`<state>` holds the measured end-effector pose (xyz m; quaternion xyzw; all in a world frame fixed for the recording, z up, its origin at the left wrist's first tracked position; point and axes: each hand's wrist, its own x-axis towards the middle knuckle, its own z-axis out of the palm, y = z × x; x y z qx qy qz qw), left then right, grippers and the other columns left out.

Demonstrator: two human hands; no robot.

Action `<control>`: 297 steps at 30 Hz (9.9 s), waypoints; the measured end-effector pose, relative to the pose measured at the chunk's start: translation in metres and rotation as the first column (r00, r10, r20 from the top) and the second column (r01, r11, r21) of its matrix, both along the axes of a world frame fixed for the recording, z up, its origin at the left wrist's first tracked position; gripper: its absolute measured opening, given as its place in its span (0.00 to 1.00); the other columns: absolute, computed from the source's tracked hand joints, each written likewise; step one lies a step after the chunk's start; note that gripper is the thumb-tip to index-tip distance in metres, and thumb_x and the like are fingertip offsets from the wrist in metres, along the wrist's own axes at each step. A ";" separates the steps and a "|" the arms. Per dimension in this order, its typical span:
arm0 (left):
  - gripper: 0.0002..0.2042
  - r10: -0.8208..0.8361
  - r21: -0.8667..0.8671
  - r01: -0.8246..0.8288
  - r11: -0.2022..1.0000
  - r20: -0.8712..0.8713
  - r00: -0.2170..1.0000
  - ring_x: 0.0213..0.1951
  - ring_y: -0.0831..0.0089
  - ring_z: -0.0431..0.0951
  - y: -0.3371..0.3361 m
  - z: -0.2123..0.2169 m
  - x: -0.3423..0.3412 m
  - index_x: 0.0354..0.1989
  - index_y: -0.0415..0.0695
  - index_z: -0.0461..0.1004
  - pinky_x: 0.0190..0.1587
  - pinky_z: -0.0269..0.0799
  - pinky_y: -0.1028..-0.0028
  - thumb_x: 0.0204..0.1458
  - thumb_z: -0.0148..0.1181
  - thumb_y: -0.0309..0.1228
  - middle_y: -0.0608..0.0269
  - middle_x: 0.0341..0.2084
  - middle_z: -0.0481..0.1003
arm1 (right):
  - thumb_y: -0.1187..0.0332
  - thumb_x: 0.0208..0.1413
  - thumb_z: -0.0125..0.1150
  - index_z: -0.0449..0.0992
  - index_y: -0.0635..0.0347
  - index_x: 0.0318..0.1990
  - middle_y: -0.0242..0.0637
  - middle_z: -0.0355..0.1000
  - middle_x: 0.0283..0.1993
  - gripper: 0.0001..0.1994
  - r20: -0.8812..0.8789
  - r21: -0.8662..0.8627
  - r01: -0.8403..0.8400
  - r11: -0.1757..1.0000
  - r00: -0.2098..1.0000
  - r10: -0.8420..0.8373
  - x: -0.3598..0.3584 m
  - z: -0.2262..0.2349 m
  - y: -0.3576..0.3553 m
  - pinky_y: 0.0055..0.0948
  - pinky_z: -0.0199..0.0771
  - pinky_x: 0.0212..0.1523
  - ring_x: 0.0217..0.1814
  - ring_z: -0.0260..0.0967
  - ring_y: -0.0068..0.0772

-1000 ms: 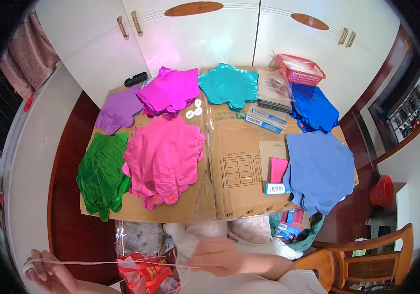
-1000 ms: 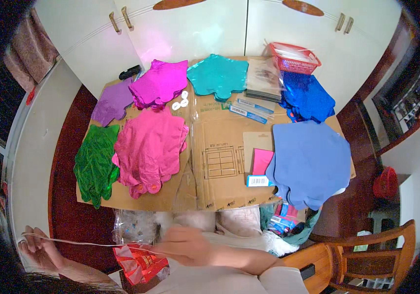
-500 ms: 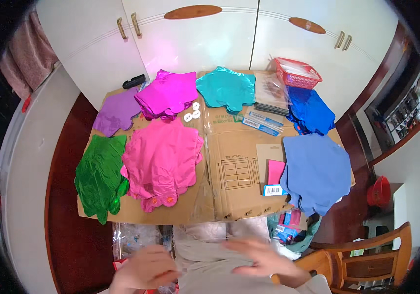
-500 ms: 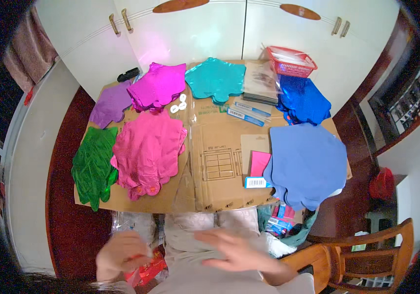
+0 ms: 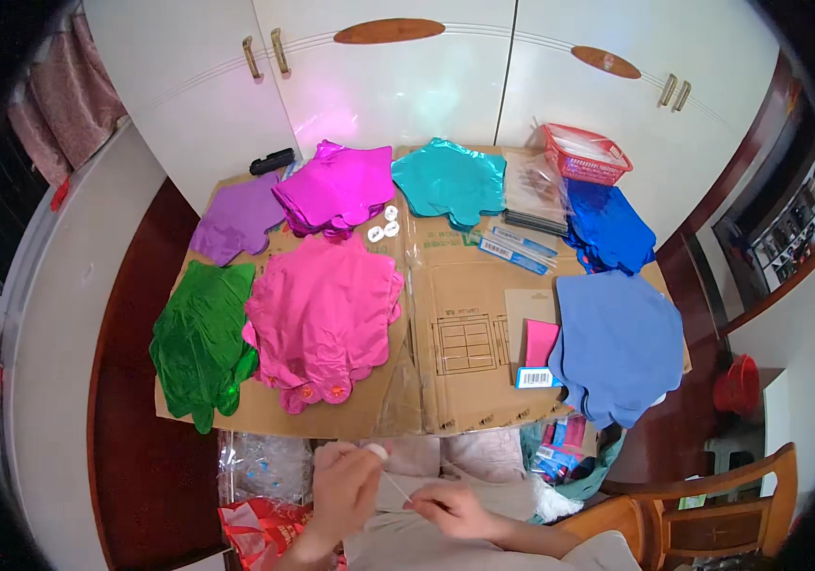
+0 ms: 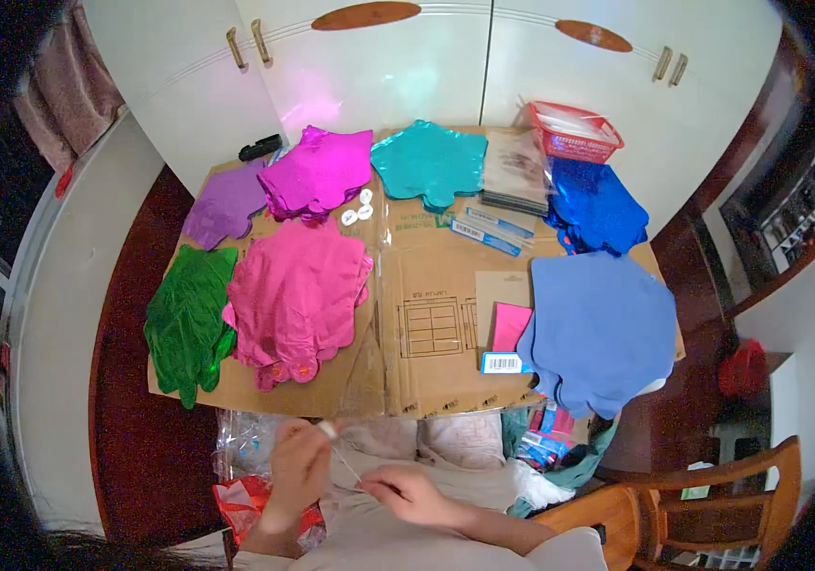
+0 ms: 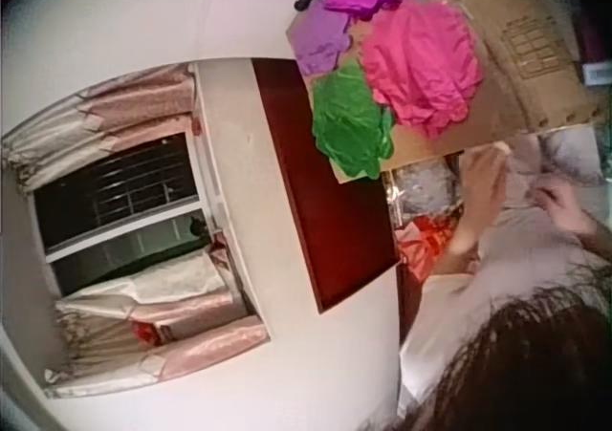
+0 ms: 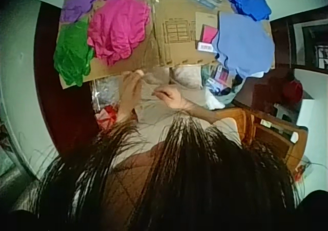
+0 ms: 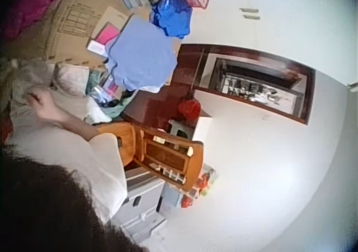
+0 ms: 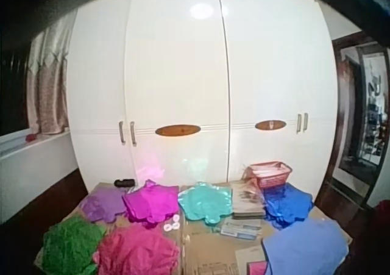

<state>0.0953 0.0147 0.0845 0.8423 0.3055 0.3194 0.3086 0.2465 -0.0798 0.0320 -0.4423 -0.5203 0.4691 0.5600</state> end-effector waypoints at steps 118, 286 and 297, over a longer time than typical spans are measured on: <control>0.12 -0.026 -0.838 0.426 0.342 0.445 0.895 0.35 0.79 0.71 0.003 -0.032 -0.003 0.38 0.40 0.61 0.39 0.66 0.80 0.47 0.54 0.18 0.62 0.31 0.71 | 0.75 0.44 0.55 0.76 0.56 0.31 0.35 0.73 0.32 0.06 0.479 -0.003 -0.265 0.964 0.846 0.234 0.050 0.064 0.047 0.27 0.71 0.34 0.33 0.71 0.33; 0.05 -0.515 -0.304 0.508 0.806 0.064 0.855 0.19 0.67 0.69 0.021 0.030 -0.021 0.29 0.43 0.74 0.22 0.63 0.73 0.43 0.58 0.25 0.62 0.18 0.70 | 0.70 0.47 0.53 0.67 0.64 0.30 0.39 0.65 0.26 0.07 -0.076 -0.142 -0.321 0.936 0.947 0.313 0.057 0.053 -0.028 0.27 0.64 0.29 0.26 0.64 0.36; 0.05 -0.185 -0.292 0.122 0.948 -0.199 0.962 0.22 0.68 0.72 0.059 0.018 -0.085 0.27 0.41 0.75 0.24 0.64 0.74 0.40 0.58 0.25 0.60 0.19 0.73 | 0.59 0.46 0.58 0.67 0.63 0.29 0.35 0.62 0.21 0.14 0.422 -0.032 0.049 0.998 0.906 -0.031 0.135 0.028 -0.060 0.30 0.61 0.22 0.22 0.61 0.33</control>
